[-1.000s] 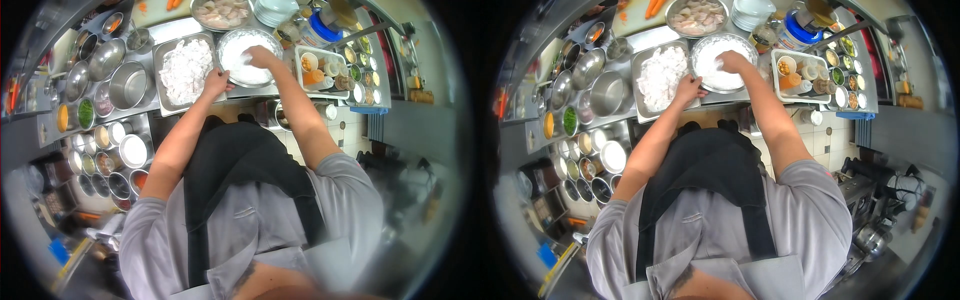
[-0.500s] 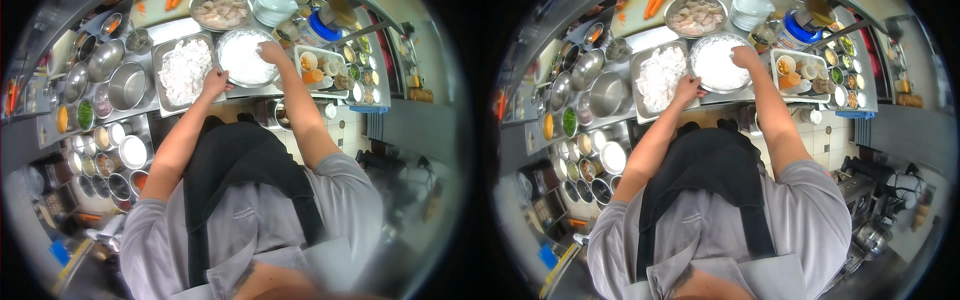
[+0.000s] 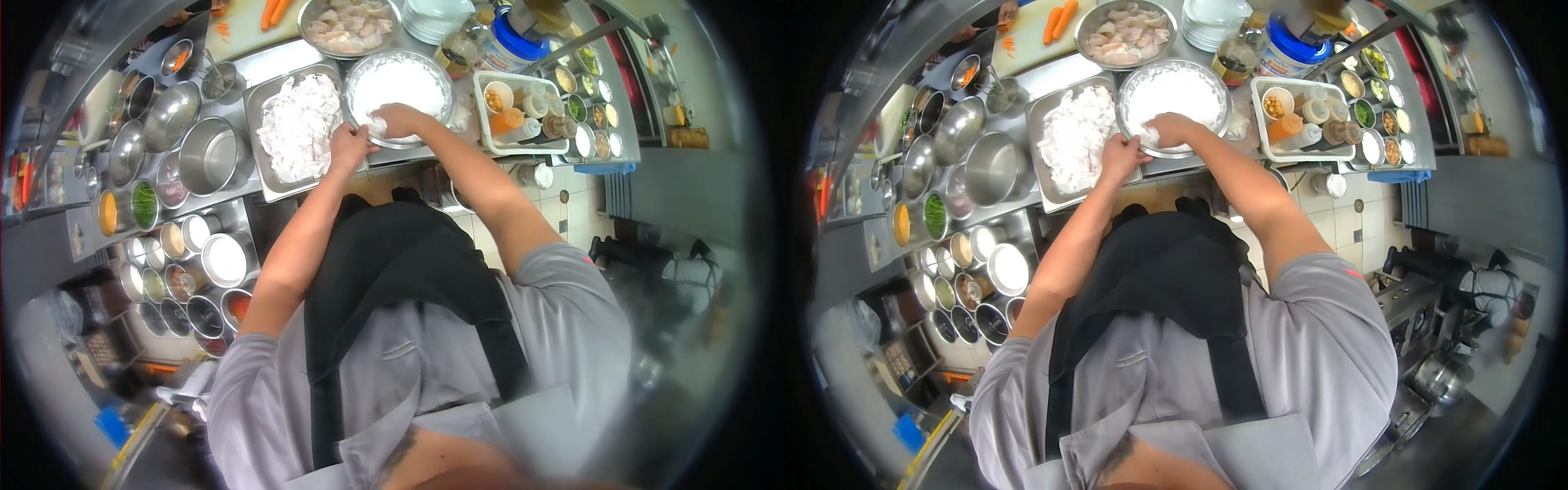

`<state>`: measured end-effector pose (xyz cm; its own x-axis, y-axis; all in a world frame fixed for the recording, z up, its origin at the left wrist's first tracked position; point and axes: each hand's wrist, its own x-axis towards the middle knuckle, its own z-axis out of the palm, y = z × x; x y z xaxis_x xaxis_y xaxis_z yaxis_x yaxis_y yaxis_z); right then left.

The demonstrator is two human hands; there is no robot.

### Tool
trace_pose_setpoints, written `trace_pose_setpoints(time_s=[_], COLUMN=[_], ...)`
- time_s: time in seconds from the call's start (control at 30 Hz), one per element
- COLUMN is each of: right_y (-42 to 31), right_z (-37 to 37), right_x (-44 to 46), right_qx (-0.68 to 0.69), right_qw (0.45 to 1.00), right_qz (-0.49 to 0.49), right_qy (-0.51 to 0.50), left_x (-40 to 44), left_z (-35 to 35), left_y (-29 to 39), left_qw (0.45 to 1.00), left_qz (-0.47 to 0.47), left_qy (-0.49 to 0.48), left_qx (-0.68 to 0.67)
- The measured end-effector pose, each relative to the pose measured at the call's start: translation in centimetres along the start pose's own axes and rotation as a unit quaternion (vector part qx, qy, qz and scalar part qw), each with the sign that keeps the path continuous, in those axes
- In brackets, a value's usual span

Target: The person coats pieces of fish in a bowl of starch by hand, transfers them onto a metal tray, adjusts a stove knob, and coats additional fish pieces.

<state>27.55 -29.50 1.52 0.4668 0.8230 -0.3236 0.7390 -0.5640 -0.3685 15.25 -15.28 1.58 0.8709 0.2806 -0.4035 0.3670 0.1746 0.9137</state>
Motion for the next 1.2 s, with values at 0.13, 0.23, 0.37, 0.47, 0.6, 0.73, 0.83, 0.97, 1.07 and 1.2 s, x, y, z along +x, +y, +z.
trace_pose_setpoints(time_s=[0.13, 0.23, 0.37, 0.47, 0.6, 0.73, 0.83, 0.97, 1.07, 1.2], right_y=[1.9, 4.6, 5.2, 5.7, 5.6, 2.4, 2.4, 3.0, 2.8, 4.2], right_z=[-1.7, -2.5, -6.4, -8.1, -7.3, -3.3, -1.7, -0.6, -2.2, -5.6], right_x=[-1.3, -0.8, -0.6, -0.3, -0.2, -0.5, 0.0, 1.0, 1.1, 1.5], right_qx=[-0.048, -0.022, -0.007, 0.067, 0.030, 0.029, 0.034, 0.090, 0.078, 0.048], right_qw=[0.998, 0.994, 0.995, 0.995, 0.994, 0.973, 0.983, 0.991, 0.992, 0.989], right_qz=[0.025, 0.090, 0.074, 0.054, 0.100, 0.215, 0.179, 0.097, 0.093, 0.119], right_qy=[-0.036, 0.055, 0.071, 0.042, -0.031, -0.076, -0.022, 0.005, 0.034, 0.073], left_x=[-0.6, -0.5, -0.1, 0.4, 0.2, -0.5, -0.4, -0.6, -1.0, -0.9], left_z=[0.3, 0.1, -0.2, -0.3, -0.2, 0.9, 0.8, 0.6, 0.7, 0.5], left_y=[0.3, 1.3, 1.3, 0.8, 0.9, 1.6, 1.9, 2.3, 2.6, 1.9], left_qw=[1.000, 0.998, 0.998, 0.997, 0.997, 0.998, 0.996, 0.995, 0.995, 0.995], left_qz=[-0.012, -0.047, -0.049, -0.061, -0.055, -0.047, -0.079, -0.068, -0.062, -0.064], left_qy=[-0.018, -0.031, -0.036, -0.041, -0.048, -0.030, -0.037, -0.068, -0.072, -0.064], left_qx=[0.015, 0.010, 0.028, 0.009, 0.002, -0.026, -0.037, -0.020, -0.037, -0.044])
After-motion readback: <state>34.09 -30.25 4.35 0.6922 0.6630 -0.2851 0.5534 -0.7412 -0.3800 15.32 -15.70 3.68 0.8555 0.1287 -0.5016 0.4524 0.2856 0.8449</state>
